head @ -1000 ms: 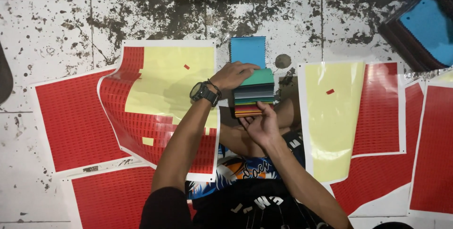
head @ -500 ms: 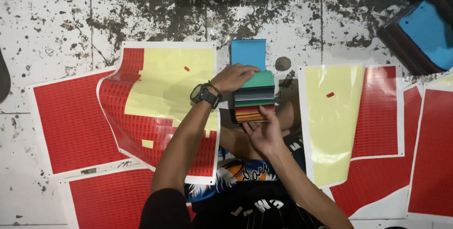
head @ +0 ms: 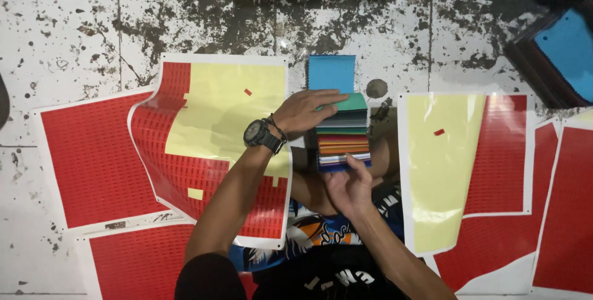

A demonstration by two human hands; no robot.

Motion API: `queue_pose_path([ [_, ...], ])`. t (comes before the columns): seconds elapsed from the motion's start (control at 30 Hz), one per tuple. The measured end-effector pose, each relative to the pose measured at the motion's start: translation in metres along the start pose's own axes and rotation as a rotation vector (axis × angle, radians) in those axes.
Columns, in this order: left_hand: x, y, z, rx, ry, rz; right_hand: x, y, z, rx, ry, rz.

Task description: The person sits on the floor and assembles notebooks by hand. They peel small red adhesive tabs from a red sheet and apply them to the spines of stacked notebooks. The person then stacks the finished notebooks and moves them to a pile on the floor.

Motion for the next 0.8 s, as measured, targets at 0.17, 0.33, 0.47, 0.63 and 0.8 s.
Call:
queue_pose_path([
  [0.17,-0.01,-0.013,0.002,0.143,-0.007,0.007,-0.009,-0.008,-0.032,-0.091,-0.036,0.026],
  [0.33,-0.016,-0.006,0.023,0.48,0.066,0.13,-0.046,-0.025,-0.058,-0.044,-0.107,-0.008],
  [0.47,-0.056,-0.072,0.023,0.883,0.184,0.192,-0.09,-0.031,-0.041,-0.07,-0.186,-0.006],
  [0.63,-0.068,-0.105,0.015,1.047,0.213,0.162,-0.089,-0.048,-0.066,0.029,-0.238,0.029],
  [0.8,-0.041,-0.072,0.02,0.967,0.276,0.053,-0.113,-0.065,-0.054,0.283,-0.259,0.093],
])
Point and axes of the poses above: each hand's wrist, its own x-axis away from the middle knuckle, its own z-axis out of the back of the hand, y = z × x, the point moved 2 cm from there along -x, towards the middle knuckle
